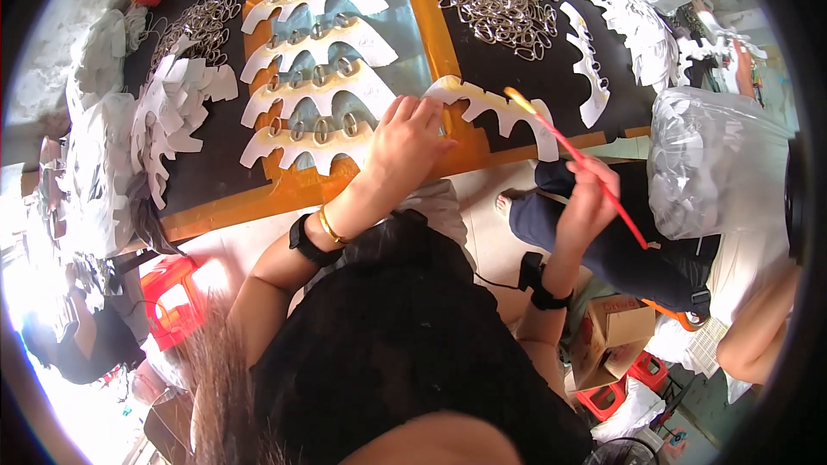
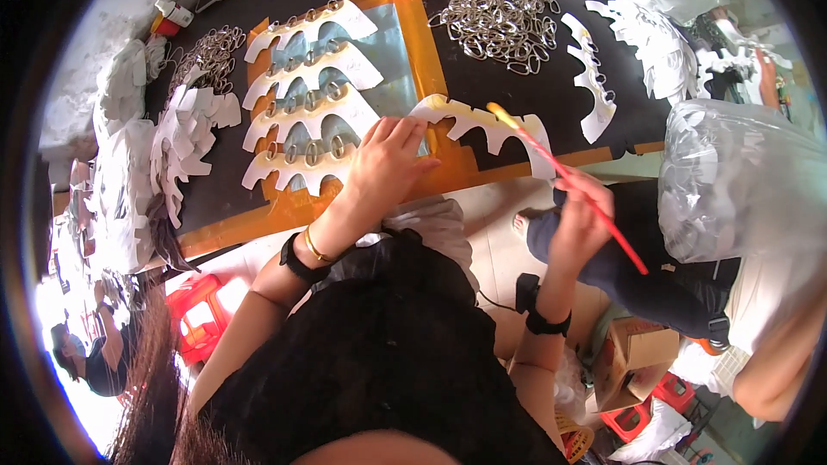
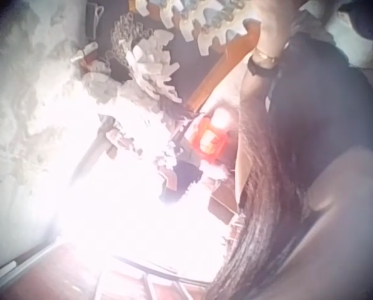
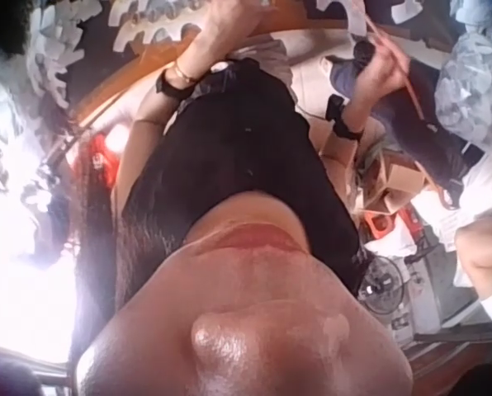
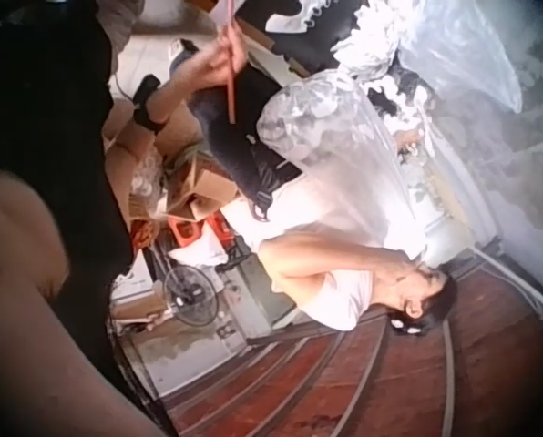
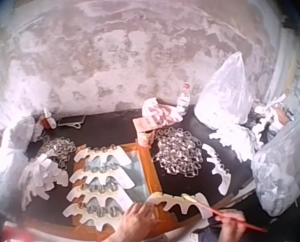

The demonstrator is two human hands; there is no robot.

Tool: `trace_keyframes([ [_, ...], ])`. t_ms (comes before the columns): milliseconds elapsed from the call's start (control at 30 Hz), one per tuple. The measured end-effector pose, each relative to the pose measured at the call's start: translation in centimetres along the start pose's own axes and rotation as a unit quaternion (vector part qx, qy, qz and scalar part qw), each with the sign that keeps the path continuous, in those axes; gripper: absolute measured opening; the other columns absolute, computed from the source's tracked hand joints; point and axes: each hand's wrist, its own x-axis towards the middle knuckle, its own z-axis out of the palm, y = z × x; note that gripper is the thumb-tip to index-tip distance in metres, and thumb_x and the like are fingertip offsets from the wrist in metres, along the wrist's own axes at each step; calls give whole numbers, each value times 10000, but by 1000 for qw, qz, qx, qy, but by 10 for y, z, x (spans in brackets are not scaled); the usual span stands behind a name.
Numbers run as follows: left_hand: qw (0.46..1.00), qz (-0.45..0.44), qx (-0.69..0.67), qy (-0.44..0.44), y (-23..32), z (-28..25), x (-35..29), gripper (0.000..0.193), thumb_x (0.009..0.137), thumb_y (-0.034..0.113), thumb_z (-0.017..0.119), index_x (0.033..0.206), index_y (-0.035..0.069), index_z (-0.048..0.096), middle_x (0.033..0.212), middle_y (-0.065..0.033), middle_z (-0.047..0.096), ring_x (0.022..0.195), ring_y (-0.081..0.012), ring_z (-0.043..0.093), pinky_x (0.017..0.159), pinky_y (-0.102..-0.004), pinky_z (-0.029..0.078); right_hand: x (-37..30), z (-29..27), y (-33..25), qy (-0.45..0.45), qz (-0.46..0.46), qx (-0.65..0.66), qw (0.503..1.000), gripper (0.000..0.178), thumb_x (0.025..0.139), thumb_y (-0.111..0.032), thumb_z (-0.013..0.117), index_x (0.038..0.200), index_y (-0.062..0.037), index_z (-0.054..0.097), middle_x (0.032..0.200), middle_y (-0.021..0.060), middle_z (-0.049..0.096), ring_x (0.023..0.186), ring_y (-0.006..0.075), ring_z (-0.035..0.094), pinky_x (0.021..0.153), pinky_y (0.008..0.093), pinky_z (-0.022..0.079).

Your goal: Applying glue to shoe upper components using a brush.

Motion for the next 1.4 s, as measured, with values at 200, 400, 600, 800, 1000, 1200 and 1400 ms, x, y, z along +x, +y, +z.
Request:
trace_keyframes([
  [200, 1000, -9, -11, -26, -1, -3, -2, 508, 712, 266, 704, 1083, -42, 544, 1017, -99, 545, 918, -258, 525, 841, -351, 447, -11, 52, -4, -171, -177, -121, 962, 204, 703, 82, 586, 879, -9, 635, 979, 151, 649, 770, 253, 642, 678, 307, 526],
  [400, 999, -9, -7, -38, 1, -8, 0, 503, 712, 263, 704, 1081, -40, 544, 1035, -96, 547, 930, -256, 524, 850, -350, 439, -20, 56, 1, -200, -228, -155, 940, 232, 686, 68, 591, 891, -25, 644, 986, 147, 647, 763, 267, 637, 679, 323, 523],
  [600, 1000, -1, -3, -27, 0, -7, -1, 519, 698, 265, 715, 1083, -38, 543, 1038, -93, 548, 932, -252, 525, 853, -350, 439, -20, 56, 7, -186, -211, -160, 946, 233, 691, 75, 591, 897, -25, 640, 990, 144, 646, 767, 262, 638, 675, 314, 523],
  [800, 999, -17, -7, -33, 1, -7, -1, 530, 686, 257, 726, 1086, -36, 538, 1031, -94, 548, 934, -254, 526, 854, -351, 440, -16, 63, 14, -105, -81, -55, 990, 219, 770, 126, 542, 955, 32, 614, 980, 169, 640, 790, 223, 647, 681, 278, 520],
  [1000, 999, -18, -8, -40, 2, -9, 0, 523, 692, 256, 723, 1081, -39, 537, 1024, -96, 544, 939, -256, 521, 855, -352, 439, -17, 63, 19, -80, -21, -21, 996, 219, 847, 108, 510, 1049, 46, 569, 993, 177, 633, 788, 195, 650, 686, 253, 519],
  [1200, 999, -13, -8, -38, 1, -8, 0, 513, 699, 263, 716, 1074, -41, 539, 1030, -98, 538, 936, -257, 515, 856, -353, 436, -14, 60, 17, -74, 21, -20, 997, 189, 861, 100, 505, 1035, 59, 566, 1001, 167, 619, 800, 187, 644, 693, 252, 516],
  [1400, 999, -15, -7, -39, 1, -8, 0, 514, 698, 267, 715, 1071, -40, 539, 1030, -99, 538, 938, -258, 515, 863, -356, 431, -9, 52, 11, -73, 37, -1, 997, 198, 841, 129, 495, 1004, 47, 572, 955, 139, 615, 797, 180, 627, 723, 265, 512],
])
